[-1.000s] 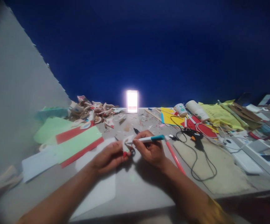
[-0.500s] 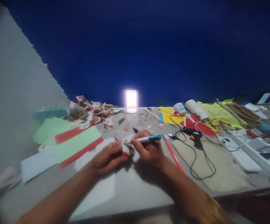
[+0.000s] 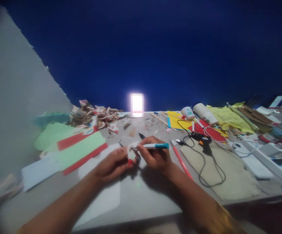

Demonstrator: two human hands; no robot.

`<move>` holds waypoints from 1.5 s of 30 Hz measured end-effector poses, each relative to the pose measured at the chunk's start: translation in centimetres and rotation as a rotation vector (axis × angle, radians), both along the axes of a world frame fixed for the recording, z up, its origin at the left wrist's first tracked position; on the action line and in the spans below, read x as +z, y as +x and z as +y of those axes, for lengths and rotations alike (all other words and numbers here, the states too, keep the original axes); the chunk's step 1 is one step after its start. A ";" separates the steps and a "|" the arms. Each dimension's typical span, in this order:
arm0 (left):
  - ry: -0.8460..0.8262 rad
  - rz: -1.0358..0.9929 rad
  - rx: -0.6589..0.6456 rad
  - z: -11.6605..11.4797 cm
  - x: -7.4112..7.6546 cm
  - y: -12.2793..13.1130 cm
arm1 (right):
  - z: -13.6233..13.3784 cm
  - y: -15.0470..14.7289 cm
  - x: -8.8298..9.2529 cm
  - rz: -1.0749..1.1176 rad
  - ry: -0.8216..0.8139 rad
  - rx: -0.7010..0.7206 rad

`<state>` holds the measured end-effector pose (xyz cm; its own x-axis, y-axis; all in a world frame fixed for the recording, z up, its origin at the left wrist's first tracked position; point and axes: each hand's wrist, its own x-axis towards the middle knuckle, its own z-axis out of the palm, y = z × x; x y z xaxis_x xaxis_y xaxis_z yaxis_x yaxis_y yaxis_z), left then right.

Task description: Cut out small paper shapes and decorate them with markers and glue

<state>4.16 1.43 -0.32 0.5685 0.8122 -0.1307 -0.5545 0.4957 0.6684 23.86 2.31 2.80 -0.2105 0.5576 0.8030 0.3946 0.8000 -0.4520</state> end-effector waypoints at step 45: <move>-0.016 0.002 -0.001 -0.1 0.4 0.1 | -0.2 0.1 -0.2 0.054 -0.057 -0.026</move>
